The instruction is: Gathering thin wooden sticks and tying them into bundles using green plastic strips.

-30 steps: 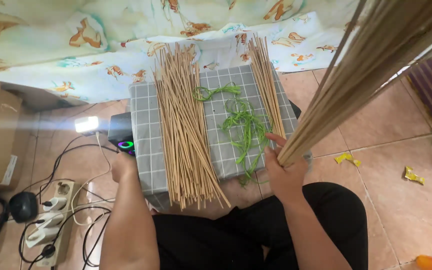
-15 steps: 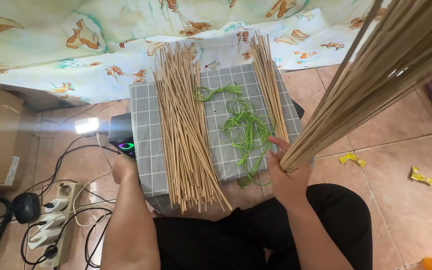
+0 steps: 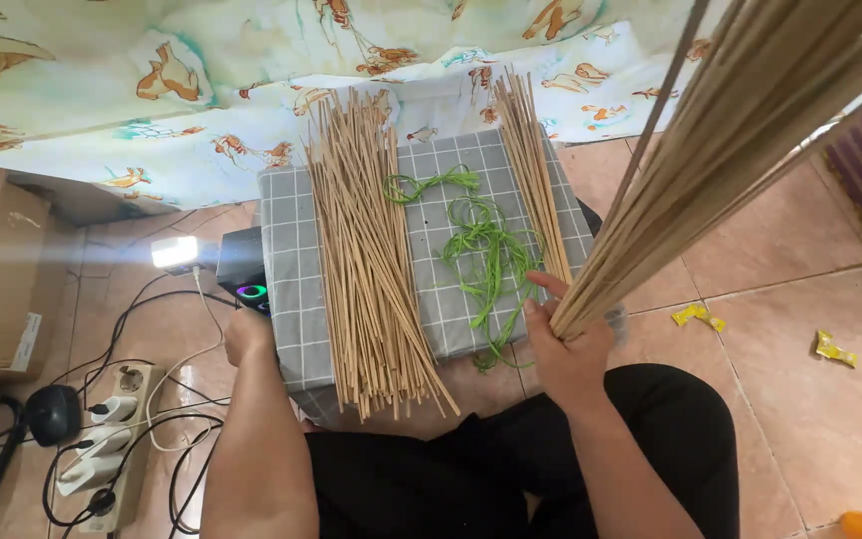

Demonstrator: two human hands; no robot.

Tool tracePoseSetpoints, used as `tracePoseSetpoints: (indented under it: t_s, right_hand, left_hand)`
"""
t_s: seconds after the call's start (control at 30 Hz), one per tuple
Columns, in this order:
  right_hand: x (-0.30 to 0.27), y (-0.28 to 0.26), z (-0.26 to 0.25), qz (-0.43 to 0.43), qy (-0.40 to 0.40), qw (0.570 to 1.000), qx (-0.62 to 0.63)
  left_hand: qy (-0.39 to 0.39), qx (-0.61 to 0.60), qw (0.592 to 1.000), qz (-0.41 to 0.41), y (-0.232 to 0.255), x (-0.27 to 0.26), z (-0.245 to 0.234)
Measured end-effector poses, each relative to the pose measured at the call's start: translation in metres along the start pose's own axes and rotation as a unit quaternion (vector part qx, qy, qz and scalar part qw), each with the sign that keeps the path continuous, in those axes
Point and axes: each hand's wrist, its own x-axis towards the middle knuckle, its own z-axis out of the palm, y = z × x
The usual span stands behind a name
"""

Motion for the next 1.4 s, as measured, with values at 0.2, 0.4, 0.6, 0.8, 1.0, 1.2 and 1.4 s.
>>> tracePoseSetpoints:
  t_s: [0.2,0.4,0.6,0.8,1.0,1.2,1.4]
  right_hand:
    - [0.000,-0.008,-0.002,0.005,-0.012,1.000,-0.018]
    - [-0.015,0.004,-0.006,0.016,-0.037,0.999,-0.008]
    - [-0.038,-0.064,0.024,0.095,-0.087,0.992,-0.006]
    - [-0.069,-0.033,0.037,0.152,-0.162,0.975,-0.013]
    - [-0.040,-0.052,0.018,0.185,-0.244,0.948,-0.083]
    - [-0.005,0.013,-0.021,0.112,-0.020,0.993,0.024]
    - [-0.012,0.017,-0.011,0.125,-0.039,0.991,0.004]
  left_hand:
    - [0.103,-0.061,0.993,-0.002,0.024,-0.046,-0.028]
    - [0.297,-0.317,0.897,0.083,0.115,-0.188,-0.141]
    - [-0.163,-0.497,0.782,0.339,0.153,-0.374,-0.156]
    - [-0.342,-0.483,0.734,0.333,0.168,-0.428,-0.112]
    - [-0.277,-0.512,0.732,0.355,0.188,-0.426,-0.126]
    - [-0.171,-0.466,0.767,0.407,0.185,-0.400,-0.103]
    - [-0.168,-0.441,0.792,0.389,0.188,-0.392,-0.094]
